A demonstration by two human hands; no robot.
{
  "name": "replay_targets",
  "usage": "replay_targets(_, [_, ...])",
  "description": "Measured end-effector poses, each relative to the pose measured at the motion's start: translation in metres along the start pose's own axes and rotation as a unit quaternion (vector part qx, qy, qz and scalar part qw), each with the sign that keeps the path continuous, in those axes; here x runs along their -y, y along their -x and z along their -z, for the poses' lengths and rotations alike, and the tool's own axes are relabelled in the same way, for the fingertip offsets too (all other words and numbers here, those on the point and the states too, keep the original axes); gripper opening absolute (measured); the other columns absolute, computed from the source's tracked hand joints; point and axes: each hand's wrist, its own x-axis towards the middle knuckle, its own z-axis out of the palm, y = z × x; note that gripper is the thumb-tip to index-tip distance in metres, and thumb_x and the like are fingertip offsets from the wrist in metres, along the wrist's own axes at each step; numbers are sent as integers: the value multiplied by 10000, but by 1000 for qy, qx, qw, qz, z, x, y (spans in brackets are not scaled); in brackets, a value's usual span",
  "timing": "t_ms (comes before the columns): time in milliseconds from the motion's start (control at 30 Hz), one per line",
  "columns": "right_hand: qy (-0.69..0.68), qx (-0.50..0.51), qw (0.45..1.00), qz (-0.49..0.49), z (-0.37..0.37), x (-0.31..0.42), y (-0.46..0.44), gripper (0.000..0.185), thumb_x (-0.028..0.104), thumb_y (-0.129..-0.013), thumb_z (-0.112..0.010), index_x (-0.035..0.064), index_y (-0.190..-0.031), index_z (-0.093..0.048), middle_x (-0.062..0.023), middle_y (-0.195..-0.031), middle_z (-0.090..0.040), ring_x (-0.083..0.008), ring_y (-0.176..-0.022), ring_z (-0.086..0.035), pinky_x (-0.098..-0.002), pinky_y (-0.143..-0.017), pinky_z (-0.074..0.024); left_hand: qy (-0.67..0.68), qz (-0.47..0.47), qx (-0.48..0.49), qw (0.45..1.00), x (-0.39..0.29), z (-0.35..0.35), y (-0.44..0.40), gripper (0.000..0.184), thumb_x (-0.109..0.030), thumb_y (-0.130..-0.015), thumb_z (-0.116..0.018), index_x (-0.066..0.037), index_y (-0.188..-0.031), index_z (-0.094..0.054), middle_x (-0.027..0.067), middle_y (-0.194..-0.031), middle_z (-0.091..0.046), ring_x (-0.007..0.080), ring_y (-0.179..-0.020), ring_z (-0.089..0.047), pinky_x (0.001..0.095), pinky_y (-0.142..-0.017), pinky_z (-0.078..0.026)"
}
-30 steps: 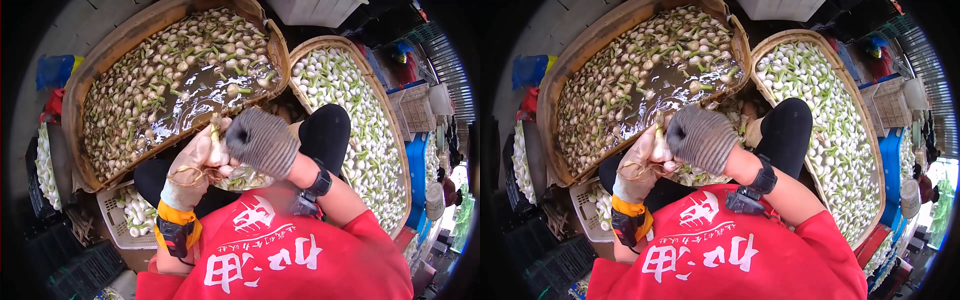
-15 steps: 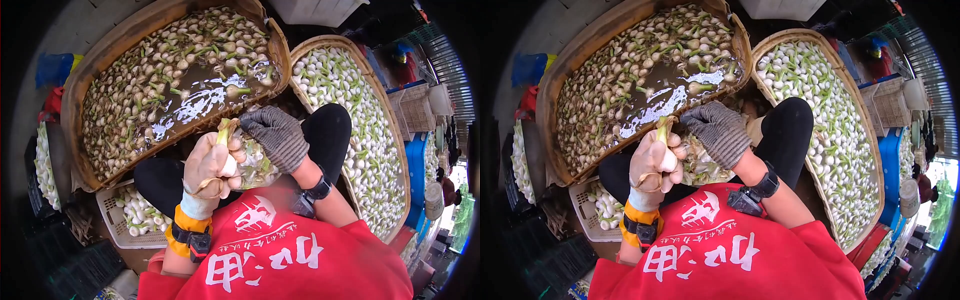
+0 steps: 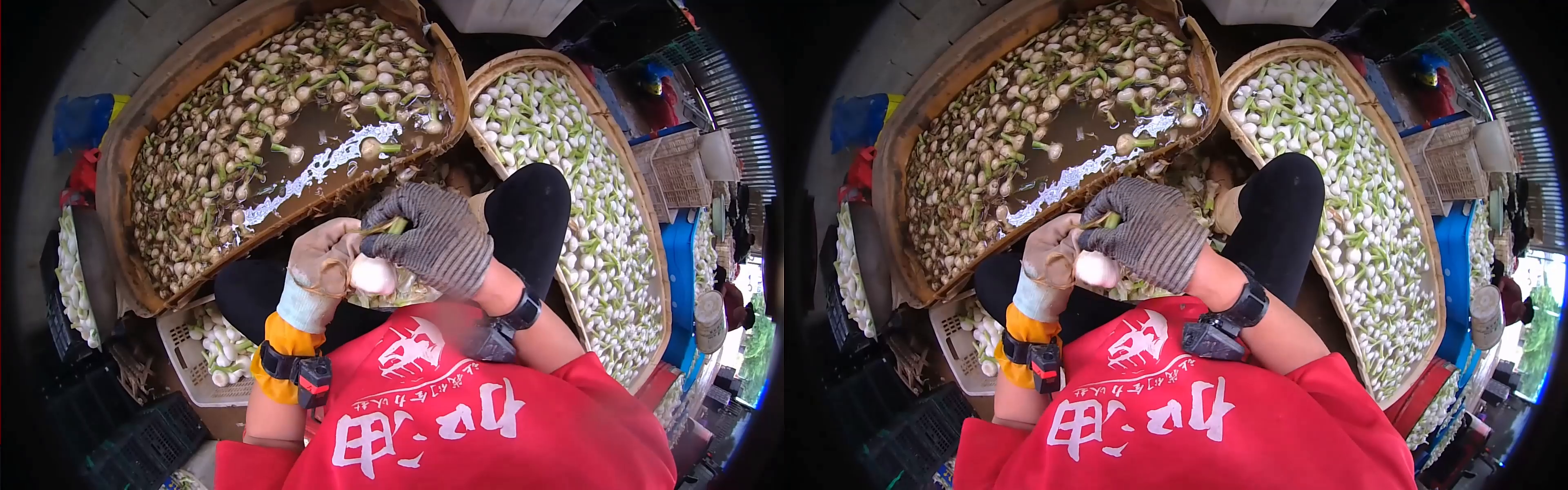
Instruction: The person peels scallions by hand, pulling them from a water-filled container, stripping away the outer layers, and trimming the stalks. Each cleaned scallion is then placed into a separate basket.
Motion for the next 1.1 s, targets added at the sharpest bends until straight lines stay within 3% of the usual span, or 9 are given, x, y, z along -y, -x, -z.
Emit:
replay_targets(200, [-57,-25,996,-62,11,-10,6,321,194,-735,-794,43,-975,-643,-72,-885,-642,-191,-785,-636,-300,-739,-509,2,48,7,999,-30,-7,6,289,-242,-963,-603,24,-1074,-615,56,-837,-650,120,-748,-641,234,-646,-531])
replay_targets(333, [-43,-22,986,-157,5,9,-3,344,220,-709,-831,50,-944,-646,-54,-870,-624,-161,-797,-621,-290,-735,-502,-223,-140,-29,964,-8,-24,5,378,-209,-845,-725,-12,-1157,-645,112,-1054,-642,179,-973,-637,300,-852,-529])
replay_targets(533, [23,-66,996,63,-20,-5,4,186,196,-751,-726,98,-886,-643,-97,-874,-602,-322,-833,-578,-429,-716,-484,-198,-165,-145,955,-6,-27,-9,195,-124,-905,-603,15,-993,-707,84,-961,-688,149,-805,-651,264,-741,-520])
replay_targets(667, [27,-63,986,150,-11,-6,18,164,105,-737,-713,121,-892,-662,-81,-897,-618,-316,-849,-597,-421,-743,-493,120,-80,-133,981,-10,-10,-21,207,-109,-935,-487,8,-1001,-644,86,-910,-668,140,-731,-612,251,-644,-508])
replay_targets(733, [50,-7,990,130,-1,-4,22,196,57,-699,-732,125,-873,-674,-81,-891,-625,-315,-862,-603,-401,-774,-498,417,-59,5,907,-15,25,-32,219,-115,-945,-484,-9,-1114,-573,66,-819,-611,115,-641,-543,249,-541,-477])
replay_targets(867, [46,-178,977,112,31,-31,20,278,-25,-685,-807,101,-827,-604,-37,-883,-588,-200,-843,-589,-299,-765,-480,159,-38,7,987,-37,35,-32,321,-292,-1012,-469,-11,-1124,-578,53,-897,-634,120,-682,-592,223,-565,-480])
replay_targets(900, [126,-275,948,102,40,-43,15,269,-57,-710,-782,72,-834,-581,-53,-912,-568,-187,-818,-568,-293,-750,-468,-77,-38,-34,996,-37,24,-22,311,-238,-990,-508,22,-1142,-588,81,-970,-669,152,-717,-637,258,-601,-524])
replay_targets(1000, [238,-413,879,18,70,-60,1,266,-78,-732,-762,34,-850,-551,-67,-869,-554,-173,-799,-550,-273,-741,-465,-407,81,136,899,0,27,-29,304,-145,-909,-647,-6,-1178,-620,89,-939,-681,142,-676,-615,264,-602,-509])
replay_targets(1100, [55,-365,929,-21,64,-73,-7,220,-56,-718,-755,41,-818,-586,-74,-856,-593,-185,-770,-579,-284,-714,-485,-353,40,167,920,9,29,-51,296,-187,-910,-670,-62,-1177,-647,63,-930,-666,101,-735,-595,241,-637,-489])
